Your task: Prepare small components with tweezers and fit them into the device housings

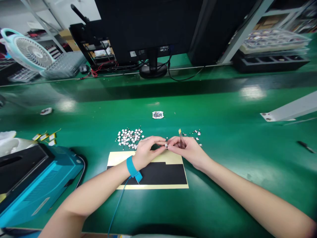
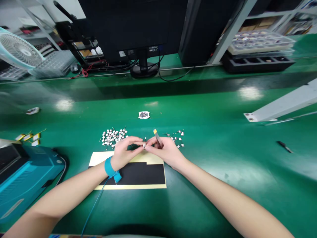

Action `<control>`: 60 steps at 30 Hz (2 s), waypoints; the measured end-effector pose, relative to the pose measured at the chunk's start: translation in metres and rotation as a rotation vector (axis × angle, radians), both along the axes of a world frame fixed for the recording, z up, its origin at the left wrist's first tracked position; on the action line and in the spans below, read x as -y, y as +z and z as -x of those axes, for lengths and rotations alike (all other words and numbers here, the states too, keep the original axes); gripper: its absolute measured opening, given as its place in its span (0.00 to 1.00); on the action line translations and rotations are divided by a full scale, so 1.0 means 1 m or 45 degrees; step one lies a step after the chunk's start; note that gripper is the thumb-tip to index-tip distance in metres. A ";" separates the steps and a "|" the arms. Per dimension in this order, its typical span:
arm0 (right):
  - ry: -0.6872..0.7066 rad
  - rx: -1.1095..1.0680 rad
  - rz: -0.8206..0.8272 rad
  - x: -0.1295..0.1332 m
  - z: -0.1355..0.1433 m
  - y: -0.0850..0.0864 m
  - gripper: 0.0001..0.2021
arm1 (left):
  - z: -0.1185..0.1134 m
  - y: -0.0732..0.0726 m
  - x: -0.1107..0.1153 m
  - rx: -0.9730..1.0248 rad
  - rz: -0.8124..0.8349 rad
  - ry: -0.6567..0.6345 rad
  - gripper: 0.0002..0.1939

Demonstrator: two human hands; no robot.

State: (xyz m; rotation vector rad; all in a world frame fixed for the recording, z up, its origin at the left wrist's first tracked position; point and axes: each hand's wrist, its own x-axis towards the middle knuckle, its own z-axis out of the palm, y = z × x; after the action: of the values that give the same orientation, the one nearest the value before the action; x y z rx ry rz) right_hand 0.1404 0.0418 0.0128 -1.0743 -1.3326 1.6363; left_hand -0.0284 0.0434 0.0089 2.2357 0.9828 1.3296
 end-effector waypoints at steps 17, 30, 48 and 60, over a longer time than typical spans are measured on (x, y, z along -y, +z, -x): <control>-0.050 0.021 0.069 0.001 0.005 0.000 0.09 | -0.001 -0.001 -0.001 -0.091 -0.173 0.001 0.08; -0.058 0.011 0.080 0.001 0.007 0.002 0.09 | -0.001 0.000 -0.001 -0.125 -0.170 -0.014 0.08; -0.091 -0.048 0.155 0.001 0.009 0.004 0.09 | 0.000 -0.002 0.000 -0.187 -0.219 -0.018 0.06; -0.025 -0.160 0.286 -0.003 0.002 0.003 0.19 | -0.001 0.002 0.001 -0.095 -0.138 -0.025 0.06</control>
State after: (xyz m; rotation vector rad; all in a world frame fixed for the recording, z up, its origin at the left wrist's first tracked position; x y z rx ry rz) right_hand 0.1386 0.0445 0.0159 -1.0898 -1.0734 1.8394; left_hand -0.0273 0.0420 0.0110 2.3851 0.9322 1.3293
